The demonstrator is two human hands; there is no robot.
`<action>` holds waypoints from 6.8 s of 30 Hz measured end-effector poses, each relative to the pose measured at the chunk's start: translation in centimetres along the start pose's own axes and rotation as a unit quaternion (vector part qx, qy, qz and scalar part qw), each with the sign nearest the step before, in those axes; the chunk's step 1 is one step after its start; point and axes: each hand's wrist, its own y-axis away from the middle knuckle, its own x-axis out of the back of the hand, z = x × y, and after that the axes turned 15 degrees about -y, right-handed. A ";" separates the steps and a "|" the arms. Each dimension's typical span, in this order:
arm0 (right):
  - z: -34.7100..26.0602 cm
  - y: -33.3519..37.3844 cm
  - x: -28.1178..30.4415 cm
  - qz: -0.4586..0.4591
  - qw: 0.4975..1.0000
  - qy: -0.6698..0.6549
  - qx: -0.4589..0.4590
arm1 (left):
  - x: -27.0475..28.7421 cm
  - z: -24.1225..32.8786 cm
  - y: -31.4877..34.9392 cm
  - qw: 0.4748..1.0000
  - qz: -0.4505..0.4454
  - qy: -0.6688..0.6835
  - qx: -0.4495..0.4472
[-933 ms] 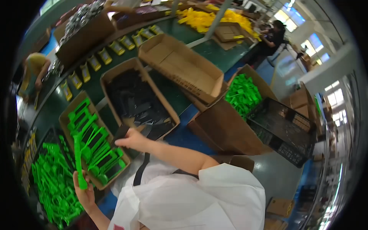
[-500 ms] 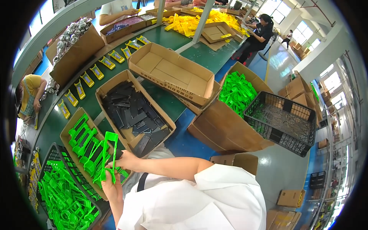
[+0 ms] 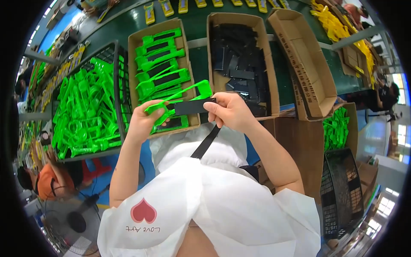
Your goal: Manually assembling green plastic frames with black strips on a factory production line.
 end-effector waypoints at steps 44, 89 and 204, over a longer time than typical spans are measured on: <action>5.6 -4.4 -5.4 -0.011 0.995 0.066 -0.073 | 0.8 0.9 -3.0 0.758 0.033 -0.612 -0.221; 2.7 -2.1 0.0 0.009 0.968 -0.115 0.221 | -2.1 0.7 2.4 0.903 -0.036 0.422 -0.073; 6.8 -8.4 10.2 0.146 0.850 0.489 0.133 | 30.2 -6.9 1.2 0.718 0.400 -0.427 0.377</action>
